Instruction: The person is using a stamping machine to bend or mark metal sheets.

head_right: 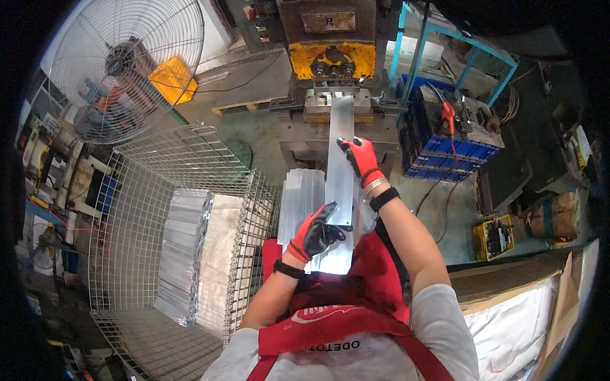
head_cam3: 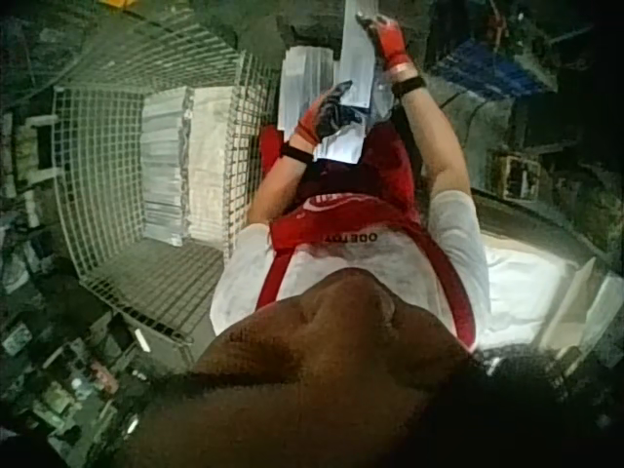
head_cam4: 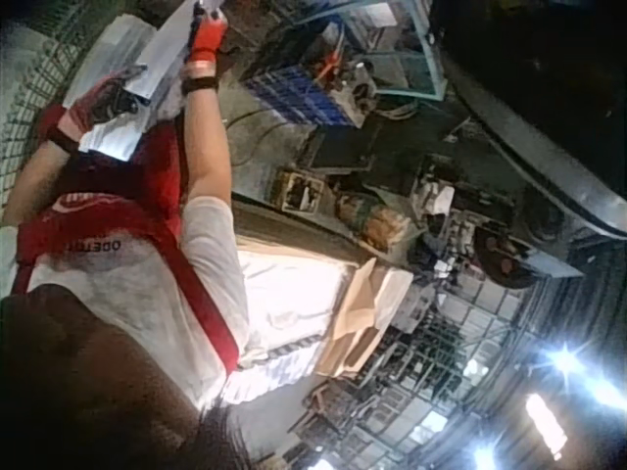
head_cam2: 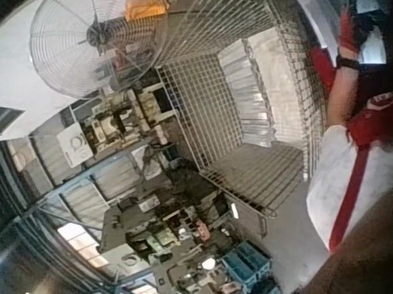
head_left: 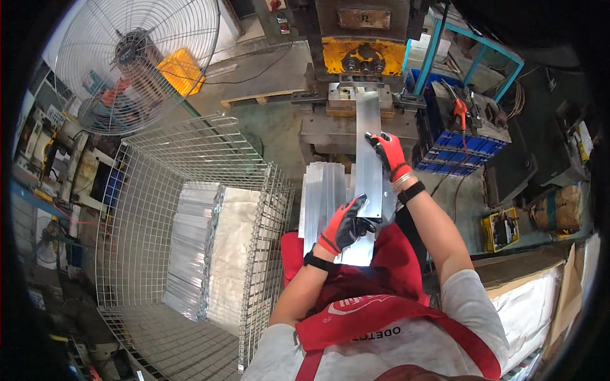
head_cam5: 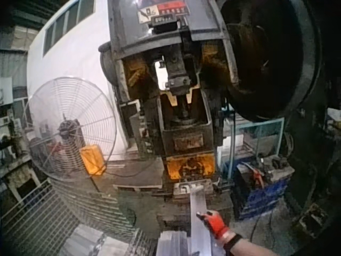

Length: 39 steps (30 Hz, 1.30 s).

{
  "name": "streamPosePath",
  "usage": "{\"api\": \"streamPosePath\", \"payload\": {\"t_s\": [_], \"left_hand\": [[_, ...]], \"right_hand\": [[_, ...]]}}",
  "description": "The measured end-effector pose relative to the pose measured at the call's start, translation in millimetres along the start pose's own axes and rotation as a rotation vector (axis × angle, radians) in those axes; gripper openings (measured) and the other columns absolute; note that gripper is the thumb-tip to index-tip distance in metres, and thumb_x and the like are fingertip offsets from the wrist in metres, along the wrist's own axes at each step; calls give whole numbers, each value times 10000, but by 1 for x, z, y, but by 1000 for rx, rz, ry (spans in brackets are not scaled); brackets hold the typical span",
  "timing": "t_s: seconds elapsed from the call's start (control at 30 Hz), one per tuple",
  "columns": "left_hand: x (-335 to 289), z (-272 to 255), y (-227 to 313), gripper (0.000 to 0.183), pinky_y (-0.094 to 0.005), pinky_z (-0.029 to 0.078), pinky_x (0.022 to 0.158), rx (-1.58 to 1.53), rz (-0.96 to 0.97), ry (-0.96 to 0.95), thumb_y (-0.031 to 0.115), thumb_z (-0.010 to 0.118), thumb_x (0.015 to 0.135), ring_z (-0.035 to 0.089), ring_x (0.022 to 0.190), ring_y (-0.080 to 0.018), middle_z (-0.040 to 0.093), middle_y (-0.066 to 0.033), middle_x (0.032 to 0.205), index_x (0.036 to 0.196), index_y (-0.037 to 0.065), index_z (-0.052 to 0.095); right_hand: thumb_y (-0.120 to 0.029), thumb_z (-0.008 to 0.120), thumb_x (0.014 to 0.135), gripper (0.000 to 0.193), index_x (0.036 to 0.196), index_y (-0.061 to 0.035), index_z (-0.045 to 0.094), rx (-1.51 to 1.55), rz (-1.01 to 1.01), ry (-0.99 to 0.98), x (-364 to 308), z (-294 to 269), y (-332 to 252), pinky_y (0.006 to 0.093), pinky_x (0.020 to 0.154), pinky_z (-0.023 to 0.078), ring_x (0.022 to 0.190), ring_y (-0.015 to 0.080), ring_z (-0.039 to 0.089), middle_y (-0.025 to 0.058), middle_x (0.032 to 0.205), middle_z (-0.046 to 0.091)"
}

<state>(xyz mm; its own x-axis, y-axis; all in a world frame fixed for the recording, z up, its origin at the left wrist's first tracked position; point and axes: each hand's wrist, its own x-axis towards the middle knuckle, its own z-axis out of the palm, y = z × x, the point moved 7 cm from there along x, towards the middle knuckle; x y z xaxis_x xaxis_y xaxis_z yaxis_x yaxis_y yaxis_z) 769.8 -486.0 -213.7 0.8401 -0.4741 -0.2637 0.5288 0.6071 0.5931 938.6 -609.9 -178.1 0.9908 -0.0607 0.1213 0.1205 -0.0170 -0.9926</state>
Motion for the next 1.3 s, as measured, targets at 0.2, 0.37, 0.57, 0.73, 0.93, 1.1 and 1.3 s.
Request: {"api": "streamPosePath", "payload": {"t_s": [0.2,0.37,0.57,0.73,0.93,1.1,1.3], "left_hand": [[16,-2,10,367,-260,491,502,-240,-136,-41,369,371,889,613,595,-243,582,-259,879,1200,174,361],[29,11,15,414,-249,475,438,-191,-214,-159,391,365,885,608,570,-205,598,-198,803,1104,57,475],[38,20,27,387,-223,417,338,108,-23,29,397,421,865,562,437,-157,604,-109,696,919,32,537],[36,19,31,389,-228,415,324,122,33,69,384,411,867,551,421,-157,603,-105,683,908,22,547],[42,15,26,371,-222,400,312,130,34,23,370,409,870,542,409,-149,598,-103,666,892,28,551],[41,11,26,404,-208,377,295,170,11,72,396,410,862,530,384,-147,583,-107,585,864,24,567],[42,11,28,437,-212,379,295,241,37,77,422,406,855,524,365,-157,576,-114,548,846,19,575]], "right_hand": [[-189,604,768,145,712,-56,587,19,215,-38,30,10,34,199,539,346,583,29,412,-74,678,495],[-198,593,775,134,752,-66,597,256,264,-105,35,20,43,210,584,376,627,38,450,-63,705,519],[-196,563,800,214,916,-23,613,279,157,-131,36,17,33,217,683,404,752,69,521,-17,835,583],[-174,578,793,220,929,-6,618,488,181,-64,-1,23,29,192,663,407,741,56,526,-20,838,588],[-174,564,799,220,910,7,621,238,99,-109,-17,19,19,200,657,406,737,56,524,-25,821,586],[-161,561,798,212,898,17,621,234,108,-69,-15,20,20,213,656,410,729,65,528,-17,804,589],[-159,570,793,203,883,14,625,357,50,-77,-16,21,17,213,637,406,710,60,518,-25,792,585]]}}
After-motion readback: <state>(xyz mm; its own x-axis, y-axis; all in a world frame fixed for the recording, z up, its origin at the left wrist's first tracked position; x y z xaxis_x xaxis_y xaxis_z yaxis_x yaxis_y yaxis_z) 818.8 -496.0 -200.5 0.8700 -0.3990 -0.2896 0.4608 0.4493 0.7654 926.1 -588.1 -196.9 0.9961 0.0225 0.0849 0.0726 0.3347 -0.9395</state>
